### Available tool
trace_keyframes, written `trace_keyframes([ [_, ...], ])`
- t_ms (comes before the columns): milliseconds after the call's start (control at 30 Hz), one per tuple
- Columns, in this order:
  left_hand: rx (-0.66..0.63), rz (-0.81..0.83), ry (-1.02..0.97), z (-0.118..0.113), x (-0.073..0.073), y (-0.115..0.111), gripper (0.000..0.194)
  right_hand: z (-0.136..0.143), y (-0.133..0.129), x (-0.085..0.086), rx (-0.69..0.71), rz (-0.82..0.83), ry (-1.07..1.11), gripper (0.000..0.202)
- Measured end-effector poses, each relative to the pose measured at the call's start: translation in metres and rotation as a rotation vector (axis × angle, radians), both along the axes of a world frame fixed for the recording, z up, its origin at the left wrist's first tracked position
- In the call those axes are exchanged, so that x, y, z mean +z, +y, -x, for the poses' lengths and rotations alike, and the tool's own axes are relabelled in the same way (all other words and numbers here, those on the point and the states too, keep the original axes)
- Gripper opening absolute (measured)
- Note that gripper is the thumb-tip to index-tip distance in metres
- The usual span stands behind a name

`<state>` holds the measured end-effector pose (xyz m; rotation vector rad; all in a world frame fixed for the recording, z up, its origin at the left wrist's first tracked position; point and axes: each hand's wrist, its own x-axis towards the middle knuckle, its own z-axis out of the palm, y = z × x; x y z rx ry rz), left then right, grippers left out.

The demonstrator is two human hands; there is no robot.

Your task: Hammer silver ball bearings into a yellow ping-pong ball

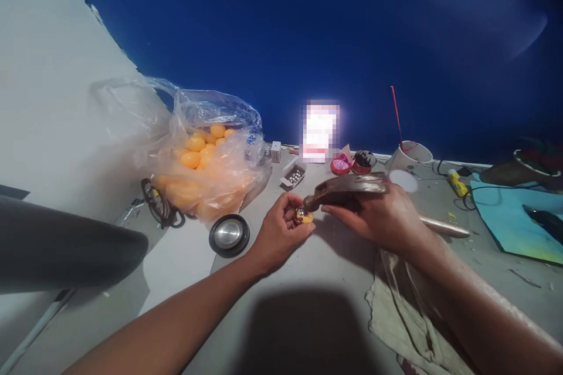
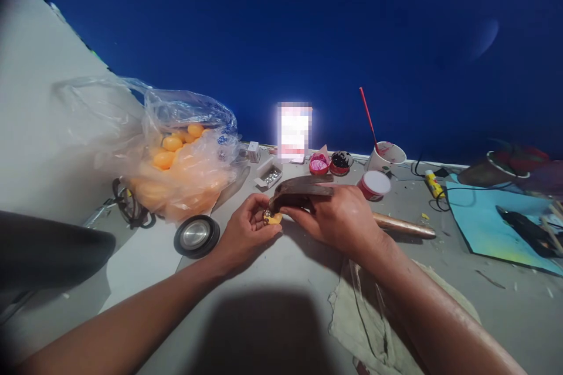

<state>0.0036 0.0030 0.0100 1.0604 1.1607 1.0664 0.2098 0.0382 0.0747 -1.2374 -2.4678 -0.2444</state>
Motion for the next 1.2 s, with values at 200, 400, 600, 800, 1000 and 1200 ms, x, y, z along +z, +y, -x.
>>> trace_keyframes([
  [200, -0.015, -0.092, 0.128, 0.0015, -0.0050, -0.0006, 0.037, 0.0009, -0.0006, -0.0006, 0.026, -0.048, 0.055, 0.037],
  [400, -0.001, -0.063, 0.078, 0.0011, -0.0041, 0.0003, 0.041, 0.0016, -0.0001, -0.0007, 0.021, -0.015, -0.004, 0.038],
  [600, -0.013, -0.119, 0.219, 0.0013, -0.0041, -0.0004, 0.038, -0.0003, 0.0013, -0.0023, 0.050, -0.070, 0.100, 0.038],
  [800, -0.020, -0.121, 0.220, 0.0012, -0.0069, -0.0002, 0.042, -0.0009, 0.0027, -0.0055, 0.035, -0.063, -0.006, 0.041],
  [1000, -0.034, -0.111, 0.251, 0.0014, -0.0014, -0.0016, 0.036, -0.0016, 0.0036, -0.0038, 0.049, -0.032, 0.140, 0.035],
  [1200, -0.047, -0.042, 0.163, 0.0003, -0.0052, -0.0022, 0.037, -0.0015, 0.0041, -0.0053, 0.043, -0.056, 0.080, 0.034],
])
